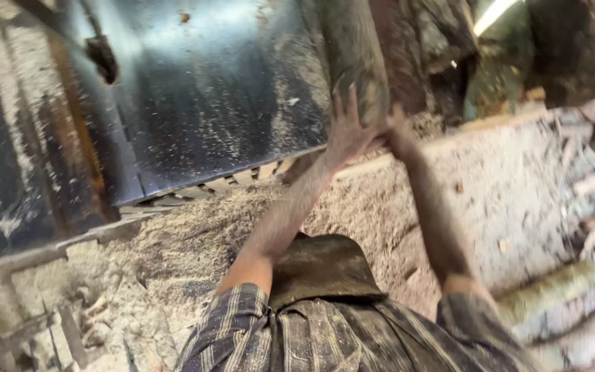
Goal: The person operates a table-mounted woodworking machine to shape and smooth multiple pieces of wood and logs by hand.
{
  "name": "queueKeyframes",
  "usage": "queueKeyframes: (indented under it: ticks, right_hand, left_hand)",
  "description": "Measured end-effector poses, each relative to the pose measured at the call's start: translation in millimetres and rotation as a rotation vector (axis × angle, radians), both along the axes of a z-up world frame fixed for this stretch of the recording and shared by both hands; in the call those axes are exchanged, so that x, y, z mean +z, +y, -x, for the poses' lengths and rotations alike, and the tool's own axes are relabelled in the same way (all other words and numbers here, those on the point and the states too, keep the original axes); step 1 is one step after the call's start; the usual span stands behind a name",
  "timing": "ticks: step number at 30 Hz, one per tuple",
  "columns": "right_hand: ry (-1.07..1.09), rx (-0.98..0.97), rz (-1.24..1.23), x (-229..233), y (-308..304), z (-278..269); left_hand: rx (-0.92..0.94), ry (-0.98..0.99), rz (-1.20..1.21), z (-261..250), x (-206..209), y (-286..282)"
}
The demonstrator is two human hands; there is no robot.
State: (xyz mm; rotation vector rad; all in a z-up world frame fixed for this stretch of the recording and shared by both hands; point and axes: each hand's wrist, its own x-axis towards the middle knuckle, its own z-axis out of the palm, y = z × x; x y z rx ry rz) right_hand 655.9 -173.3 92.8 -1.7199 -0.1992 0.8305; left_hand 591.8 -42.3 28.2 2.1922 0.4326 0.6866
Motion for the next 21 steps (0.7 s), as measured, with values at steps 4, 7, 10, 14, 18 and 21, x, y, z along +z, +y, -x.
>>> queueKeyframes:
  ticks: [4,7,10,14,18,21]
  right_hand:
    - [0.118,-0.032,-0.282,-33.6,56.4,103.5]
    - [0.015,0.122,-0.302,-46.4,56.1,173.0]
    - [-0.039,0.159,-0.197,-43.5,50.4,219.4]
    - [-0.165,0.311,0.101,-38.3,13.6,241.5]
    - [0.427,0.18,-0.181,-49.2,-23.0,196.2]
    - [0.119,0.41,-0.042,-96.6,1.5,182.8]
  left_hand:
    - [-0.239,0.534,-0.007,108.7,19.5,81.2]
    - [-0.258,0.574,-0.058,198.3,38.8,104.4]
    - [-0.223,0.558,-0.072,260.3,44.6,88.7]
    - [-0.179,0.43,0.231,316.3,26.4,44.5]
    - [-0.14,0.178,0.643,330.7,4.3,54.0]
    - [-0.1,-0.235,1.382,347.9,-18.6,72.0]
